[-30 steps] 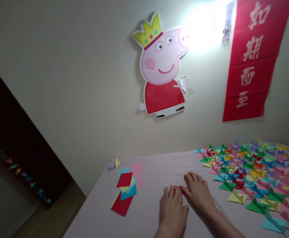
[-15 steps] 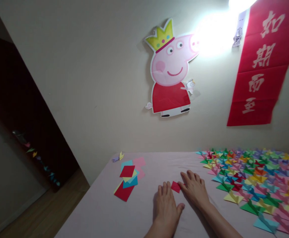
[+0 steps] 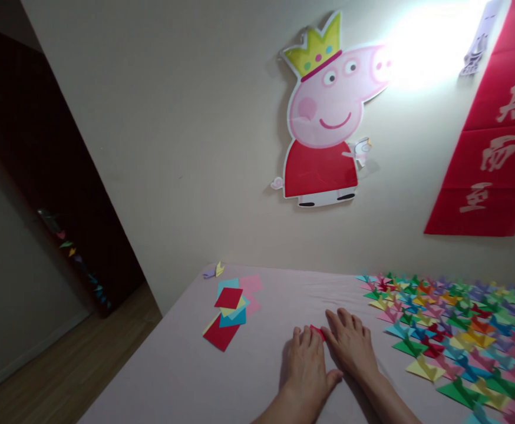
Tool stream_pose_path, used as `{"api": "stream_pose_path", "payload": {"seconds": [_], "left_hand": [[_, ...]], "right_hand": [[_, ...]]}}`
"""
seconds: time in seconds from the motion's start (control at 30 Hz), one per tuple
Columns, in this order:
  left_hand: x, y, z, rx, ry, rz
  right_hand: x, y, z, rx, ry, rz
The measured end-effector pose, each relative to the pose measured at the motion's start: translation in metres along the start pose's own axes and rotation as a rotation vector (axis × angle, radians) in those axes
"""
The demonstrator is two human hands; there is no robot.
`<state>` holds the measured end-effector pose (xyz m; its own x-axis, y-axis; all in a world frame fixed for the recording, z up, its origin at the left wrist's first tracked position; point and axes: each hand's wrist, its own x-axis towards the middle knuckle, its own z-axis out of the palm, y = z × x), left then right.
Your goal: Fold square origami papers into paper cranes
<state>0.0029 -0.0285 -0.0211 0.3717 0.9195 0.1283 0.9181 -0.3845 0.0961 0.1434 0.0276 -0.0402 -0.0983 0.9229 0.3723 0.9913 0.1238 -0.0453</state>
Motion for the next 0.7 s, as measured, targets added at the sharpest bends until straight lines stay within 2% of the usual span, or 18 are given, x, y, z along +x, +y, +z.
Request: {"api": "stream_pose_path", "payload": {"seconds": [0.23, 0.47, 0.7], "left_hand": [[-0.013, -0.013, -0.002, 0.043, 0.031, -0.043], [-0.015, -0.013, 0.013, 0.016, 0.036, -0.086], [-0.017, -0.013, 0.023, 0.014, 0.08, -0.091]], "right_hand": [[-0.001, 0.006, 0.009, 0.002, -0.008, -0.006], [0.001, 0.017, 0.016, 0.117, -0.012, 0.031], [-0.003, 0.002, 0.016, 0.08, 0.007, 0.031]]}}
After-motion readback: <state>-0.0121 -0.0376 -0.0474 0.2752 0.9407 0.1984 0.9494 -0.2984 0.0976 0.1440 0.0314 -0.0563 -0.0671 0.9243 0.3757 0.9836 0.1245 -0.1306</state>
